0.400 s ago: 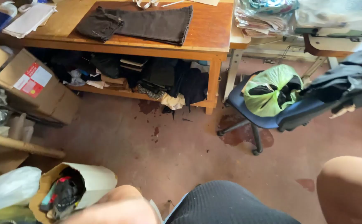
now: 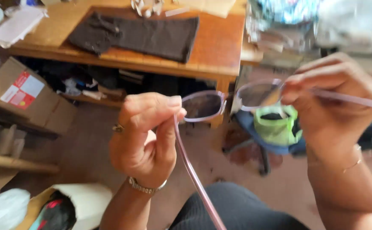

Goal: Measuring, marking, and cutting brown fabric on a workbench.

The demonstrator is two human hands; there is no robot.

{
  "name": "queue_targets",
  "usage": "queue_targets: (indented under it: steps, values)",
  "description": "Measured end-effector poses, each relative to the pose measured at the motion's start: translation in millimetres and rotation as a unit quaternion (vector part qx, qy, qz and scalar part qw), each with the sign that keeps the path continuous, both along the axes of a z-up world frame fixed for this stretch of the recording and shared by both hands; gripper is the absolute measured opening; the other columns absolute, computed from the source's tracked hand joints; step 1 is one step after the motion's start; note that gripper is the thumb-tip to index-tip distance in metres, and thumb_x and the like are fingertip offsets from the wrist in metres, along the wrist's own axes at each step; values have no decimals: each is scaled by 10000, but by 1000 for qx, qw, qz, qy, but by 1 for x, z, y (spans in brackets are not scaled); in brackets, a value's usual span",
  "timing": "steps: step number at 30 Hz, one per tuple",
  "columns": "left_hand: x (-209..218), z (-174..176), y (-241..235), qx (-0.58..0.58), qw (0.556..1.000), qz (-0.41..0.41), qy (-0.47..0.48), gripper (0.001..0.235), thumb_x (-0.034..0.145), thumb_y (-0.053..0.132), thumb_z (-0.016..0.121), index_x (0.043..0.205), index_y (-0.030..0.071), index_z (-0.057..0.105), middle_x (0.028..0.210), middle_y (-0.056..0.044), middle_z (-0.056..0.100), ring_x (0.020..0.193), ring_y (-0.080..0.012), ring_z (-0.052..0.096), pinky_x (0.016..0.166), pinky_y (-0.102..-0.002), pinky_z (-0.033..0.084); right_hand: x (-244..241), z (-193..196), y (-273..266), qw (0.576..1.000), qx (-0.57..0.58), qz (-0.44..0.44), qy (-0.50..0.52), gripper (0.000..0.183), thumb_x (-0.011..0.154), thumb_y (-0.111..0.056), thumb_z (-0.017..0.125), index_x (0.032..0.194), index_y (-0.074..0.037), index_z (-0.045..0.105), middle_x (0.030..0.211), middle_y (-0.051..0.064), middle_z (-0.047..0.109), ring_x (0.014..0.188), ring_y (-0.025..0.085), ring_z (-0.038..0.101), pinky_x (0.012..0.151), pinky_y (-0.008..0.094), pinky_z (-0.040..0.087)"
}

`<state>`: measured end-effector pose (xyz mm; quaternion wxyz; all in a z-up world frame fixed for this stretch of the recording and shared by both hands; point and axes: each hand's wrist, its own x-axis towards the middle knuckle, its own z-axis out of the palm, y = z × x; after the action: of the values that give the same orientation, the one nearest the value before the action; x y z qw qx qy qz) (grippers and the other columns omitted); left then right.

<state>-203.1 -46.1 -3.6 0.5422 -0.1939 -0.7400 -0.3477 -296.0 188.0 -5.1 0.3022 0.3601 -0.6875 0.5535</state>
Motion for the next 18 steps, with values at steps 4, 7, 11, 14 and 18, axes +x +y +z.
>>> queue_targets:
  steps: [4,7,11,14,18]
  values:
    - [-40,-16,-3,29,999,25,19,110,1029,64,549,978,1,623,894,-131,704,825,-283,688,778,-390,583,-50,-8,1,996,85,13,37,124,944,-83,757,965,18,689,977,182,685,884,247,672,836,337,532]
    - [-50,-25,-3,105,994,8,20,49,986,80,618,990,32,624,922,-99,629,798,-225,708,763,-327,627,-70,-6,-13,992,20,90,-90,114,889,-41,745,955,-3,660,987,162,682,860,198,736,756,235,604]
    - [-44,-3,-5,180,982,45,-23,74,977,140,586,910,124,558,896,-44,571,741,-160,622,771,-291,670,-129,19,-26,935,157,306,88,154,893,-83,547,773,-111,453,553,17,449,395,126,382,398,273,356]
    - [-26,-14,10,270,961,44,-36,177,995,240,545,836,164,563,861,4,575,728,-89,625,739,-202,635,-131,12,-5,915,234,300,137,238,839,-193,551,625,-176,449,676,-2,499,507,129,480,494,249,520]
    - [-61,1,-21,268,957,107,30,236,1001,226,533,768,188,535,880,68,550,801,-155,617,728,-174,588,-155,-20,-71,959,9,271,85,225,973,-136,686,1150,-237,591,1059,-74,606,867,-7,742,719,134,700]
